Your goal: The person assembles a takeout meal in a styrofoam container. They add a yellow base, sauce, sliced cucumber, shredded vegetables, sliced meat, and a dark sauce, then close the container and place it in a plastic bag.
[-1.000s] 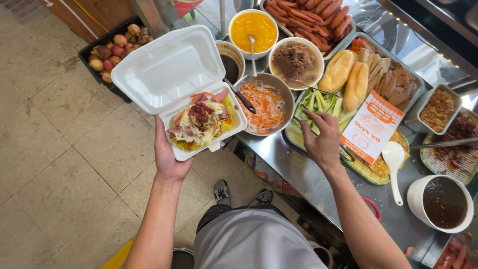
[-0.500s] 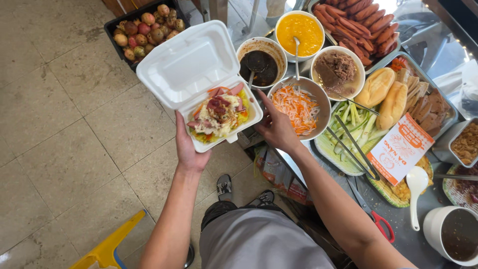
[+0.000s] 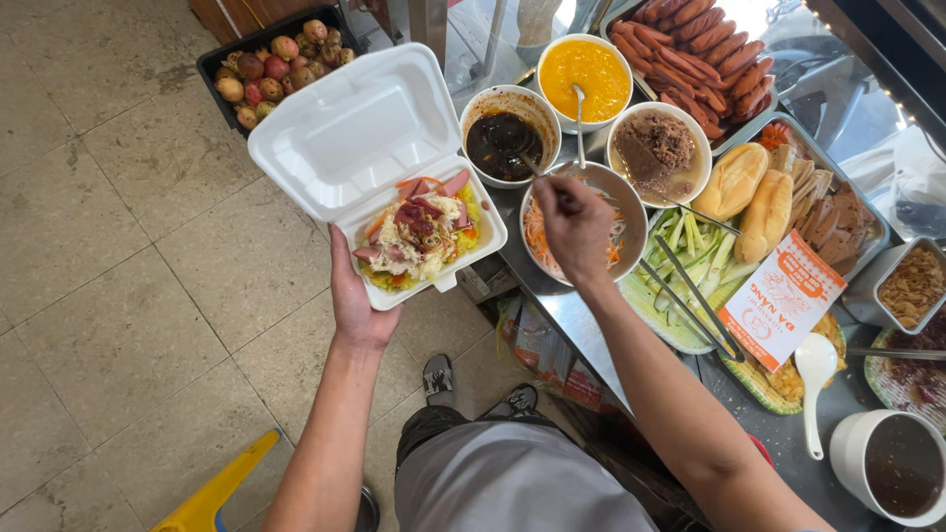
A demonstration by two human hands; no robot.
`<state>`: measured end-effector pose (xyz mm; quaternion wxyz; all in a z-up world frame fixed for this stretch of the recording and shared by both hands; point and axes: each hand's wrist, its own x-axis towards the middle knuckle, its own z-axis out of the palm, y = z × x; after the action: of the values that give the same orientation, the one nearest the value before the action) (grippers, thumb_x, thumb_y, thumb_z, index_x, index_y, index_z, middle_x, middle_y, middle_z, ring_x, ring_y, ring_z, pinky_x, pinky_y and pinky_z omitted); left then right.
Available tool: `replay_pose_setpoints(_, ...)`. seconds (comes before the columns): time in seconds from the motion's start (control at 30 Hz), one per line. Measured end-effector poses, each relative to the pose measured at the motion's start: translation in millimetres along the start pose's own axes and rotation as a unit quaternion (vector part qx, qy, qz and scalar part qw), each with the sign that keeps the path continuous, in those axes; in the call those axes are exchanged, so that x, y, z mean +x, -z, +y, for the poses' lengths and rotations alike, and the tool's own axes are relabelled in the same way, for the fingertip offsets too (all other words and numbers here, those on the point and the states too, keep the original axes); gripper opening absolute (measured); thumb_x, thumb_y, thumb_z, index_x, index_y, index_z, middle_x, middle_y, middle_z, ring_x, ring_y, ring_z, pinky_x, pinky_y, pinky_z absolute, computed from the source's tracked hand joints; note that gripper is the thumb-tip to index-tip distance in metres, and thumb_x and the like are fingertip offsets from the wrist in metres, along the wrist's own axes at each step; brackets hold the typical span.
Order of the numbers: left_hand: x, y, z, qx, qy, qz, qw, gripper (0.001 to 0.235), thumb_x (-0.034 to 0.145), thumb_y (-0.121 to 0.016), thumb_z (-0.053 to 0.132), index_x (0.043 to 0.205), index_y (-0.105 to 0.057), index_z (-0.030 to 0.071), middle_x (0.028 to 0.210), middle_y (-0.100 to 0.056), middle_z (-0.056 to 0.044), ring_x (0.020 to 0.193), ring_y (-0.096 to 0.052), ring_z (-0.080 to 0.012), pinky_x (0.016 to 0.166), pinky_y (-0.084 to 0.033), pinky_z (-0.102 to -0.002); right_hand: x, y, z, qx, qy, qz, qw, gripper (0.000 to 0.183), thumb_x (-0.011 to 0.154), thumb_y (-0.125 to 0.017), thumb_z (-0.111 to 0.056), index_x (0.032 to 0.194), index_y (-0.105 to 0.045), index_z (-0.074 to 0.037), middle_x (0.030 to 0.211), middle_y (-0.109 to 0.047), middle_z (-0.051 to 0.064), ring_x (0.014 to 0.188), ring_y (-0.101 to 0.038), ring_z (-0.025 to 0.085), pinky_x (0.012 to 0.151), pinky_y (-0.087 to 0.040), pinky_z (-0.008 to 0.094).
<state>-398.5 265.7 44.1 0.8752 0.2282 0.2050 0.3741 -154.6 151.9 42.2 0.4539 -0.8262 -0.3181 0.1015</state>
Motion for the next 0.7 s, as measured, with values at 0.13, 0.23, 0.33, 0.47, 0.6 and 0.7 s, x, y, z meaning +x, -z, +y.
replay_pose_setpoints(0.13,2,7,-10,-0.007,0.011,-0.001,1.000,0.068,0.107,-0.032,0.057,0.156,-0.038,0.009,0.151,-0.051,-0.011,0.138,-0.053,-0.0253,0.115,-0.047,-0.046,20,53,3,-0.048,0.187,0.001,0.981,0.019,0.104,-0.070,-0.011,0.120,-0.074,-0.001,0.097,-0.076,0.011,0.084,-0.076,0.017,0.071,-0.058,0.027)
replay_pose_setpoints(0.23,8,11,-21,-0.018,0.016,0.000,1.000,0.069,0.106,-0.032,0.058,0.156,-0.037,0.011,0.151,-0.051,-0.009,0.138,-0.053,-0.0244,0.113,-0.048,-0.046,31,70,5,-0.045,0.225,-0.029,0.973,0.022,0.104,-0.068,-0.010,0.124,-0.073,-0.001,0.099,-0.076,0.012,0.089,-0.076,0.018,0.076,-0.059,0.028)
replay_pose_setpoints(0.33,14,14,-33,-0.016,0.004,0.004,1.000,0.070,0.106,-0.033,0.058,0.157,-0.036,0.011,0.152,-0.050,-0.010,0.139,-0.052,-0.0241,0.114,-0.047,-0.045,37,69,15,-0.017,0.190,-0.035,0.981,0.023,0.105,-0.067,-0.010,0.125,-0.073,-0.001,0.103,-0.078,0.012,0.092,-0.076,0.018,0.081,-0.060,0.029)
replay_pose_setpoints(0.47,18,15,-42,-0.029,0.006,0.008,1.000,0.071,0.106,-0.033,0.059,0.159,-0.035,0.011,0.152,-0.050,-0.008,0.140,-0.051,-0.0235,0.115,-0.046,-0.045,47,56,38,0.090,0.078,-0.012,0.993,0.026,0.105,-0.066,-0.015,0.124,-0.071,0.002,0.102,-0.078,0.012,0.091,-0.076,0.014,0.083,-0.062,0.027)
replay_pose_setpoints(0.6,17,14,-46,0.004,0.001,0.019,1.000,0.075,0.102,-0.033,0.063,0.159,-0.032,0.014,0.153,-0.048,-0.008,0.142,-0.050,-0.0242,0.115,-0.047,-0.046,50,62,58,0.173,0.010,0.020,0.985,0.030,0.107,-0.063,-0.019,0.124,-0.071,0.004,0.098,-0.078,0.013,0.082,-0.073,0.013,0.070,-0.056,0.025)
replay_pose_setpoints(0.7,16,11,-48,0.018,-0.016,0.007,1.000,0.078,0.103,-0.033,0.065,0.161,-0.030,0.013,0.157,-0.044,-0.010,0.146,-0.047,-0.0251,0.118,-0.045,-0.047,50,74,57,0.245,0.021,0.025,0.969,0.030,0.109,-0.063,-0.018,0.124,-0.071,0.007,0.100,-0.077,0.014,0.081,-0.071,0.013,0.070,-0.055,0.024)
